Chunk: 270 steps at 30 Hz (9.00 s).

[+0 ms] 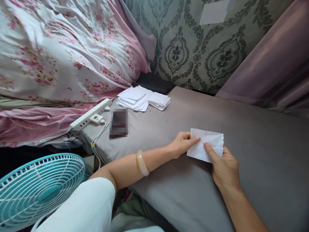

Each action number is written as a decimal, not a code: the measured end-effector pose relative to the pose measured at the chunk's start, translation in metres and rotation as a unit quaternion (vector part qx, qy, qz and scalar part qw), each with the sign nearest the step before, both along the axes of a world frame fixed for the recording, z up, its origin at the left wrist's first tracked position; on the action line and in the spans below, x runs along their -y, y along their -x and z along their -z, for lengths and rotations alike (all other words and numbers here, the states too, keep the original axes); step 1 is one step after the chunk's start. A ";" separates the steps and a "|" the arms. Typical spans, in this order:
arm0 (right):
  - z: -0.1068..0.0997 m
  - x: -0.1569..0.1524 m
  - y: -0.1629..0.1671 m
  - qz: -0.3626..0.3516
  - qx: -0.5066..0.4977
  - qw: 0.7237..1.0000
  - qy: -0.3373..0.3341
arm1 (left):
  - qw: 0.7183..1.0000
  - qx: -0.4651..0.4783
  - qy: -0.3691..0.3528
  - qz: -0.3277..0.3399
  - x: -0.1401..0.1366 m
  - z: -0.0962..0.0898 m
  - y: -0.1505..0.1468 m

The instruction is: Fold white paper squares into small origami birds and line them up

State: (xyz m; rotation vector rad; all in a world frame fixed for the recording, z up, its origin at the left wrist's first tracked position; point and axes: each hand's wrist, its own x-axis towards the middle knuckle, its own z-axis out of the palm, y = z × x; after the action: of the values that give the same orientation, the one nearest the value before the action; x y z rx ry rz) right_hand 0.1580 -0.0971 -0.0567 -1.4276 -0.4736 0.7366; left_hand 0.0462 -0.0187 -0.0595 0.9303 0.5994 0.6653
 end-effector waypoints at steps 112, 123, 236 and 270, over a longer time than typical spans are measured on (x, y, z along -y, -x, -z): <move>0.017 0.000 -0.080 -0.107 0.200 0.973 0.034 | 0.630 -0.255 -0.719 0.147 -0.051 0.000 -0.002; 0.009 0.011 -0.062 -0.020 0.432 0.898 -0.078 | 0.995 -0.098 -0.009 -0.027 -0.027 -0.011 -0.016; 0.000 0.023 -0.039 -0.197 0.670 0.705 0.123 | 0.590 -0.338 -0.723 0.118 -0.024 -0.007 0.002; 0.014 0.000 -0.050 -0.109 0.422 0.885 0.165 | 0.775 -0.409 -0.481 0.020 -0.025 0.004 -0.009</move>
State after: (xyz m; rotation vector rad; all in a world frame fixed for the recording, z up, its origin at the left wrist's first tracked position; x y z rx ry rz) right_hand 0.2085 -0.0967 -0.0711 -2.0210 -1.2432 0.3334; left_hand 0.0556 0.0067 -0.0638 2.2612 1.0214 0.4802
